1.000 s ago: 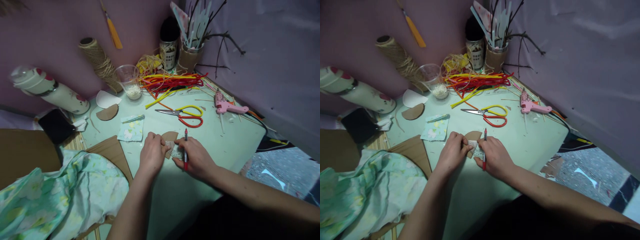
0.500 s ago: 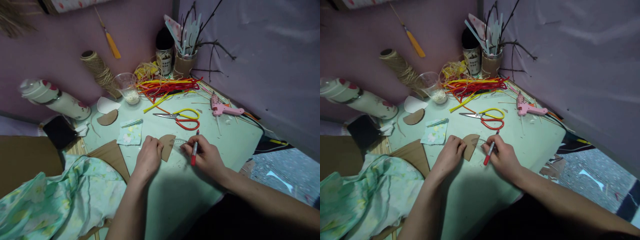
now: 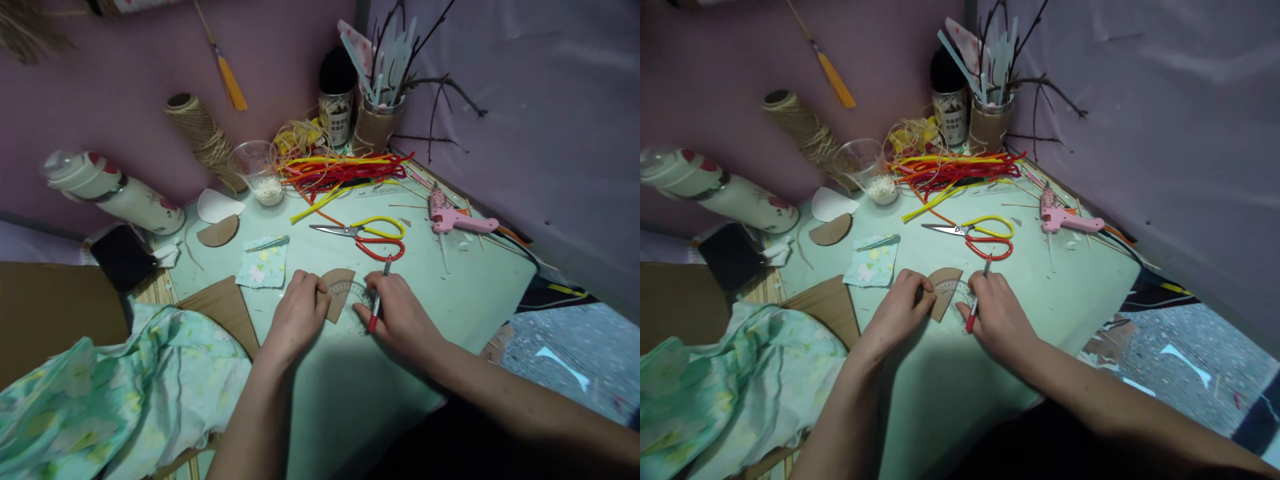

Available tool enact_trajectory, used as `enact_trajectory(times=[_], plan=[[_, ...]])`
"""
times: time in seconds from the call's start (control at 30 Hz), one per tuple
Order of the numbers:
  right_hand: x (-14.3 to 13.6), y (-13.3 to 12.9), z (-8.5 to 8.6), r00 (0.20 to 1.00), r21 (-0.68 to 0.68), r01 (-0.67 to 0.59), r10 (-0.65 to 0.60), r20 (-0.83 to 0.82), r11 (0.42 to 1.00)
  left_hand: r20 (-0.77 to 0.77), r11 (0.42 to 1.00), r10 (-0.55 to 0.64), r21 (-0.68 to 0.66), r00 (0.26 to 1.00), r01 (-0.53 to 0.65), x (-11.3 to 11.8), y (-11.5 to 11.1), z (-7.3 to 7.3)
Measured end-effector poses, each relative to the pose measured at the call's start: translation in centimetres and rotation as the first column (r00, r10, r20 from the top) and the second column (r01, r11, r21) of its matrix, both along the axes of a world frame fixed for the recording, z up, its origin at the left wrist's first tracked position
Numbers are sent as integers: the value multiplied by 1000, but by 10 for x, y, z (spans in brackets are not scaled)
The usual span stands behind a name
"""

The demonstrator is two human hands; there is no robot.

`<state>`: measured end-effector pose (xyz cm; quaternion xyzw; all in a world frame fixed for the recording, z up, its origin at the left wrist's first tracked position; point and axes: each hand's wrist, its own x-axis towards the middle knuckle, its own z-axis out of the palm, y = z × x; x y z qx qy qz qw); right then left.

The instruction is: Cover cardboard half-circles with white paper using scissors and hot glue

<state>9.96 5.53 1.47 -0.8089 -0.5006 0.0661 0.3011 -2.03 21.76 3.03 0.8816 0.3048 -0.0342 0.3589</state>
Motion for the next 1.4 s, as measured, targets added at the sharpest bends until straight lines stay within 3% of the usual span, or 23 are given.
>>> enact_trajectory(times=[0.17, 0.23, 0.57, 0.63, 0.7, 0.8, 0.9, 0.97, 1.1, 1.4], plan=[[-3, -4, -7, 961, 75, -276, 275, 28, 958, 19, 1000, 1, 3, 1000, -1, -1, 0, 0], [-6, -4, -11, 944, 85, -331, 330, 25, 940, 18, 1000, 2, 2, 1000, -2, -1, -1, 1], [-12, -6, -15, 953, 61, -302, 300, 29, 951, -2, 1000, 19, 6, 1000, -19, 1, -1, 4], [-13, -5, -16, 957, 56, -290, 289, 32, 955, -34, 996, 39, 77, 999, -37, 3, -10, 11], [-13, -5, -17, 961, 58, -276, 275, 26, 959, -101, 971, 68, 237, 993, -42, 5, -26, 19], [-13, -4, -19, 963, 79, -269, 268, 20, 960, -139, 929, 22, 368, 990, 31, 8, -58, 25], [-12, -4, -19, 957, 102, -290, 289, 27, 951, -104, 892, -83, 436, 991, 120, 9, -85, 17], [-11, -5, -20, 955, 114, -298, 297, 28, 948, -156, 869, -79, 473, 985, 144, 9, -95, 8], [-10, -6, -19, 963, 138, -268, 270, 8, 953, -221, 856, -89, 481, 971, 188, 8, -99, -6], [0, -27, -15, 942, 74, -320, 326, -84, 944, -163, 823, -55, 551, 985, 137, 6, -104, -12]])
